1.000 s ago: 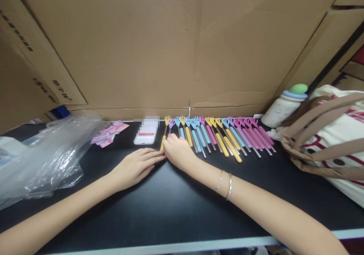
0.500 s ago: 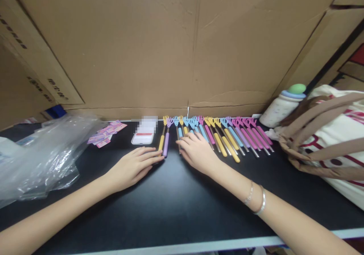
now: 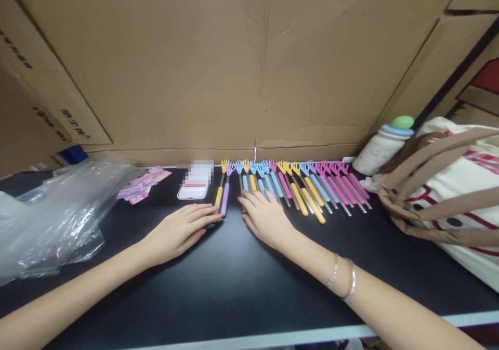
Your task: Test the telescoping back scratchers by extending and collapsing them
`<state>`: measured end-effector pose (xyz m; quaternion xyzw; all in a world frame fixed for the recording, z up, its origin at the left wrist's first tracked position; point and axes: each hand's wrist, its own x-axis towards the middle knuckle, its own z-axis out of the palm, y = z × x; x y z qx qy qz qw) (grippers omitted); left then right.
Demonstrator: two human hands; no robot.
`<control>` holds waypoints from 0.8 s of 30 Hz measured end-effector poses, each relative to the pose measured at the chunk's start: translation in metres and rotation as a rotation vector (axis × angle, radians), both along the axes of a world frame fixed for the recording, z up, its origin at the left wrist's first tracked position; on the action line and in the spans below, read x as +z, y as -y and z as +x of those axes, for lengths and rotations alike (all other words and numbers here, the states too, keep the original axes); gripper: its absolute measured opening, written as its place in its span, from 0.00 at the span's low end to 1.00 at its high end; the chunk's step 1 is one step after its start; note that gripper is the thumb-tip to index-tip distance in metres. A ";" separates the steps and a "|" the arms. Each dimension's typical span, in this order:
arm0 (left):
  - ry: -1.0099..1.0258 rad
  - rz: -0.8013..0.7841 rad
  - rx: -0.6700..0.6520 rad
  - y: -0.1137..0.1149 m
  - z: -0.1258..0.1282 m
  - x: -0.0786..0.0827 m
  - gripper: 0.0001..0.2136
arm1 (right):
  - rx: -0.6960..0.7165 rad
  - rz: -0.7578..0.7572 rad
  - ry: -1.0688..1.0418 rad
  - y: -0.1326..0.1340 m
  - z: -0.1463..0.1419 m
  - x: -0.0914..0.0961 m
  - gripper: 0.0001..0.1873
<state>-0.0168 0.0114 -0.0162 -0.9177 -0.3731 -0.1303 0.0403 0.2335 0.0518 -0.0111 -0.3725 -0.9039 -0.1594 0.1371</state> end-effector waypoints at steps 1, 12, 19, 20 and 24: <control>0.001 -0.003 0.004 0.000 0.000 0.000 0.20 | -0.011 0.009 0.005 0.000 0.000 -0.001 0.20; 0.031 0.030 -0.015 -0.001 0.000 -0.001 0.18 | -0.051 0.070 0.034 0.007 -0.002 0.000 0.18; -0.004 0.028 -0.004 0.000 0.000 0.000 0.19 | -0.049 0.052 0.082 0.032 -0.008 0.010 0.16; -0.006 0.026 -0.004 0.000 0.000 0.000 0.19 | -0.043 0.046 0.091 0.036 -0.008 0.011 0.16; -0.014 0.017 -0.022 0.000 0.000 0.001 0.19 | -0.012 0.013 0.116 0.050 -0.013 0.016 0.14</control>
